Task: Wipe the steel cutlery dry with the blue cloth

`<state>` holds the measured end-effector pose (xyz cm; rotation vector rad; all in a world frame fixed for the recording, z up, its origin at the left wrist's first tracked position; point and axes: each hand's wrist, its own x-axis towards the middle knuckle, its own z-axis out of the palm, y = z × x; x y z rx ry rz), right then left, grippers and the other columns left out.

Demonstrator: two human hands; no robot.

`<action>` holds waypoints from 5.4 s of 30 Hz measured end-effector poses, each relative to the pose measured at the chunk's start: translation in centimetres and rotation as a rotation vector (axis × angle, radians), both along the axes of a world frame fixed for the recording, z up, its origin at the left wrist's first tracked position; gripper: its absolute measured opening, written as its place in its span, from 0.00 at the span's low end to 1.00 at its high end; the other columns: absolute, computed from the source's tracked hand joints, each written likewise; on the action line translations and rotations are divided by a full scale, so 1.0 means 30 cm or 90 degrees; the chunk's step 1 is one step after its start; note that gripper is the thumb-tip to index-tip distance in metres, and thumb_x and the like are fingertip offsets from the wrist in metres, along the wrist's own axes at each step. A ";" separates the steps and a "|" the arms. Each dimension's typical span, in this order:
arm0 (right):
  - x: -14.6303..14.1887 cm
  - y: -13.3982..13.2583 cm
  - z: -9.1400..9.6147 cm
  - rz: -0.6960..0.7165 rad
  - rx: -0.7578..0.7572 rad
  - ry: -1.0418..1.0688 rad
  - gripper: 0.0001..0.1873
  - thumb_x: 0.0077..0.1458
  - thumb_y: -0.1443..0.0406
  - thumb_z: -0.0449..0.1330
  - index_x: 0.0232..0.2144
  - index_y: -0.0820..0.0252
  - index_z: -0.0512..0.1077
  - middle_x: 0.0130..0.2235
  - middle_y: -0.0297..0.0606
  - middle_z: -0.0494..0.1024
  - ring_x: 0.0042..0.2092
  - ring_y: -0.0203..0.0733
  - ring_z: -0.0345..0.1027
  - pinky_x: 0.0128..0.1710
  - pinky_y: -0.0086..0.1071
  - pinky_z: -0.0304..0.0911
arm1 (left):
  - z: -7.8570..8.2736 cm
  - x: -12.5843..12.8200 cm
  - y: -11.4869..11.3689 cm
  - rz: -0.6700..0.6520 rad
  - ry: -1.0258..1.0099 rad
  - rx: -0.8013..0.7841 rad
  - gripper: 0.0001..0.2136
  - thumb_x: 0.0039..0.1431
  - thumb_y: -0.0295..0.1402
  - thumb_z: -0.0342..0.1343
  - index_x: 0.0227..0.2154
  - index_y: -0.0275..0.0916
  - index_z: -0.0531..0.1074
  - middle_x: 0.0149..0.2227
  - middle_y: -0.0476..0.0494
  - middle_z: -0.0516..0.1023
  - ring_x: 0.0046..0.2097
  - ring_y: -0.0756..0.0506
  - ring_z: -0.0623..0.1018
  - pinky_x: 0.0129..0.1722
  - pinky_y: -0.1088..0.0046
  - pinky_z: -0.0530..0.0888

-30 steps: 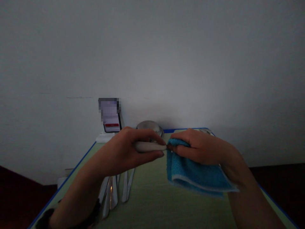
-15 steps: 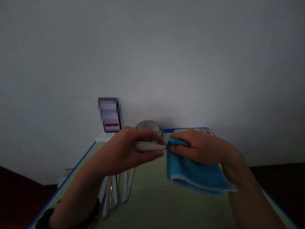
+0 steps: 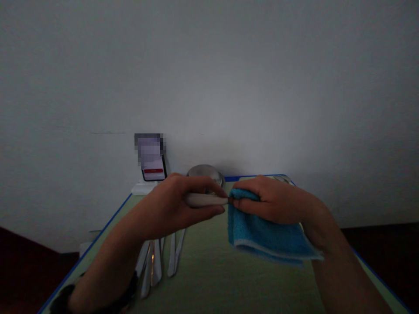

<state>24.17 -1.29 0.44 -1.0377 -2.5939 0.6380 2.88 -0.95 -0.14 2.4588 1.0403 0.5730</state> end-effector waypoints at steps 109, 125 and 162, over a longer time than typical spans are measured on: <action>0.001 0.003 -0.004 -0.022 0.001 -0.025 0.14 0.55 0.58 0.50 0.34 0.60 0.70 0.32 0.36 0.74 0.32 0.36 0.66 0.31 0.28 0.56 | 0.005 0.012 -0.005 -0.016 0.020 0.047 0.10 0.53 0.41 0.52 0.36 0.44 0.69 0.24 0.55 0.71 0.22 0.54 0.69 0.21 0.82 0.63; 0.003 0.004 -0.007 -0.018 -0.005 -0.024 0.14 0.55 0.58 0.49 0.35 0.60 0.69 0.32 0.36 0.74 0.32 0.36 0.66 0.32 0.30 0.56 | 0.012 0.016 -0.012 -0.004 0.027 0.042 0.10 0.53 0.41 0.52 0.37 0.45 0.70 0.25 0.55 0.73 0.23 0.54 0.70 0.22 0.82 0.63; 0.026 -0.010 -0.012 0.013 0.011 0.054 0.15 0.57 0.63 0.48 0.47 0.58 0.64 0.39 0.36 0.73 0.37 0.35 0.66 0.36 0.28 0.59 | 0.010 -0.037 -0.010 0.065 0.002 0.045 0.14 0.50 0.42 0.56 0.38 0.43 0.73 0.30 0.50 0.78 0.29 0.50 0.75 0.27 0.80 0.69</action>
